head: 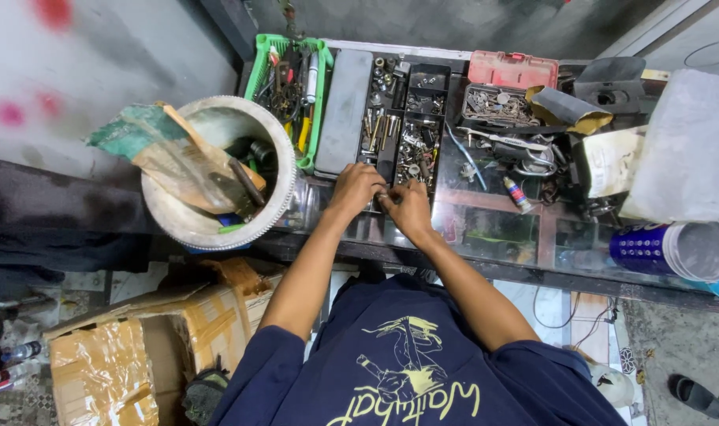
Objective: Disassembling and inspecting small motorcycle or machine components on a workbench.
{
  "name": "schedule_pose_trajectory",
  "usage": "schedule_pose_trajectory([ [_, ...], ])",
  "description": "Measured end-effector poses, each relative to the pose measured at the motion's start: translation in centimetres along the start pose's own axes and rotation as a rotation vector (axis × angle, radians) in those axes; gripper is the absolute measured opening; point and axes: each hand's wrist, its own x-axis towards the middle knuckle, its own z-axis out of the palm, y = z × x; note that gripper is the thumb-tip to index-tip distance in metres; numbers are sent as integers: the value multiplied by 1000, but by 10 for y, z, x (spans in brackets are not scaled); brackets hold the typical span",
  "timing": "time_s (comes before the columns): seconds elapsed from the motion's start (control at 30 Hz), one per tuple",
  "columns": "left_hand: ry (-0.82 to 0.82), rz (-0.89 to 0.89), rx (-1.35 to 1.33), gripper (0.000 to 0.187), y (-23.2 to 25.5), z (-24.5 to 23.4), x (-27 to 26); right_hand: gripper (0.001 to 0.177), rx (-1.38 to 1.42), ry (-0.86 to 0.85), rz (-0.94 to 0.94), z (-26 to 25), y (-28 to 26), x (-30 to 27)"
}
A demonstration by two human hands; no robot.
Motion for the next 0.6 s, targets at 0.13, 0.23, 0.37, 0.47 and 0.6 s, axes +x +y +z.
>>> schedule_pose_trajectory([
  [0.13, -10, -7, -1, 9, 7, -6, 4, 27, -22, 3, -26, 9, 12, -2],
  [0.23, -47, 31, 34, 6, 2, -4, 7, 25, -74, 3, -130, 5, 3, -8],
  [0.37, -75, 146, 82, 10, 2, -7, 14, 24, -204, -60, -243, -3, -9, -20],
  [0.47, -145, 186, 155, 17, -2, 7, 17, 26, -231, -97, -335, -3, -10, -27],
  [0.6, -263, 169, 236, 17, 4, 6, 21, 25, -203, -110, -326, -7, -5, -28],
])
